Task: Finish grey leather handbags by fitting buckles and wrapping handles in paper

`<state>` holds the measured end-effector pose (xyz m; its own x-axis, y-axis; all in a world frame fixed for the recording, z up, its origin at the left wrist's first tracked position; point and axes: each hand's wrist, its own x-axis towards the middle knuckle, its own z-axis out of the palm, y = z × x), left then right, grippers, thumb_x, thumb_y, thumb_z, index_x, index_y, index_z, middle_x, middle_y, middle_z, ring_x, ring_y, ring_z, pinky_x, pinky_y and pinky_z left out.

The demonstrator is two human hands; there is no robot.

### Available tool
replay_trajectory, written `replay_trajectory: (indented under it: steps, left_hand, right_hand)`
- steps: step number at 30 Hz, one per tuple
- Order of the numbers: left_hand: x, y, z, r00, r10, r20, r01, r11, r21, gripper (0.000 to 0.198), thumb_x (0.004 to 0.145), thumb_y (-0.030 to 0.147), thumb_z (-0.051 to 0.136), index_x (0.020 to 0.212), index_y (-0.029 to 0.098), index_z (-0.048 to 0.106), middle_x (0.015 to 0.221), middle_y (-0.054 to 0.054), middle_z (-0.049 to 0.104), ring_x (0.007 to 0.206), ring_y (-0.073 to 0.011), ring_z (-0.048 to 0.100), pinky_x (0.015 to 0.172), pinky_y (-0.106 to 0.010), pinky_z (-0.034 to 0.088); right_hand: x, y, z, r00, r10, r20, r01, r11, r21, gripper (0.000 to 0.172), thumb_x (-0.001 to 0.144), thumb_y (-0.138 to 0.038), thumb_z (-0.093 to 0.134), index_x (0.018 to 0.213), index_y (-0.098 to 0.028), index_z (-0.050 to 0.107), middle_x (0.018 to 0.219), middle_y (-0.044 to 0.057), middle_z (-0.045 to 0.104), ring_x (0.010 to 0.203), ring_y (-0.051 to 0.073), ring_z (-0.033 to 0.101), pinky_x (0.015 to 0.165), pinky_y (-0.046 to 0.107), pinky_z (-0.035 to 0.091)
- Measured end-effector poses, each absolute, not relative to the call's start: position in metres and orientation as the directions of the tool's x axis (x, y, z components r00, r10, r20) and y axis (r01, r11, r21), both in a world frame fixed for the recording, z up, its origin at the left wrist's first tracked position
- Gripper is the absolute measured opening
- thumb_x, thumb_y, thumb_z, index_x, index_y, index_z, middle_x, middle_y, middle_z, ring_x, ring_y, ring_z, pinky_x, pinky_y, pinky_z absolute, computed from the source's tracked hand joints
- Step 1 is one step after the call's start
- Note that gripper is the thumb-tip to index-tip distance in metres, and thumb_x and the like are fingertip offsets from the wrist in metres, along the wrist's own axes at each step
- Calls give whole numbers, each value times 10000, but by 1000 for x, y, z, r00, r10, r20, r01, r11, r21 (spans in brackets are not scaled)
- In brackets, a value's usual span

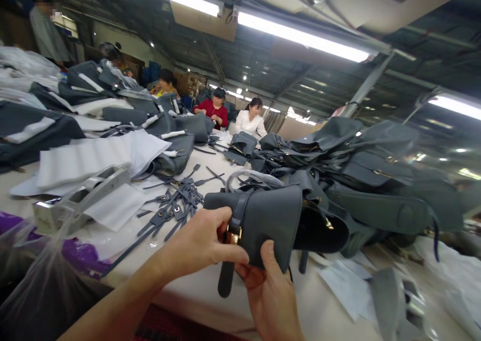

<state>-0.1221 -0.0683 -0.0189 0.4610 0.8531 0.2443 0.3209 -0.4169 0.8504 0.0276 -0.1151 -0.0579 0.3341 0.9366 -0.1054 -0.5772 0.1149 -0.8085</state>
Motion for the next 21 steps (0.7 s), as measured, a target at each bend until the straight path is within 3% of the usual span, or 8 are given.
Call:
replay_trajectory:
  steps: [5, 9, 13, 16, 19, 21]
  left_hand:
    - [-124, -57, -30, 552, 820, 149, 95, -239, 966, 364, 665, 320, 766, 658, 201, 423, 583, 87, 461, 481, -103, 546, 418, -200, 443]
    - [-124, -47, -40, 634, 760, 147, 26, -210, 977, 301, 707, 294, 720, 698, 199, 434, 577, 89, 467, 470, -101, 560, 413, -192, 451]
    - [-128, -44, -43, 674, 721, 161, -6, -214, 977, 279, 755, 300, 662, 719, 208, 401, 604, 77, 491, 495, -104, 568, 444, -201, 447]
    - [-130, -53, -39, 632, 751, 193, 92, -319, 943, 265, 767, 338, 651, 750, 208, 421, 657, 59, 516, 561, -109, 557, 483, -206, 402]
    - [-128, -67, -32, 475, 847, 237, 332, -422, 844, 440, 623, 448, 790, 752, 207, 446, 650, 65, 494, 565, -108, 465, 468, -225, 284]
    - [-126, -72, -29, 426, 870, 248, 379, -420, 825, 497, 558, 456, 837, 736, 207, 445, 631, 75, 482, 552, -100, 417, 460, -234, 241]
  right_hand:
    - [28, -111, -66, 265, 961, -77, -578, 94, -811, 446, 630, -456, 863, 960, -183, 739, 910, 83, 785, 713, 213, 736, 615, 318, 622]
    - [28, -109, -71, 272, 960, -62, -575, 111, -810, 481, 657, -484, 837, 1017, -186, 726, 924, 97, 782, 744, 247, 738, 706, 436, 626]
    - [28, -109, -72, 276, 960, -53, -584, 124, -802, 488, 710, -462, 804, 1107, -203, 692, 948, 81, 780, 785, 236, 737, 739, 441, 619]
    - [25, -110, -69, 302, 951, -60, -574, 132, -808, 516, 725, -461, 790, 1158, -209, 669, 940, 68, 779, 803, 232, 738, 740, 420, 617]
    - [21, -112, -65, 361, 930, -75, -537, 141, -832, 527, 690, -458, 812, 1120, -181, 686, 892, 71, 781, 753, 235, 738, 699, 382, 619]
    - [20, -114, -65, 373, 925, -74, -527, 145, -838, 481, 672, -446, 828, 1041, -163, 705, 845, 66, 779, 676, 210, 725, 606, 316, 606]
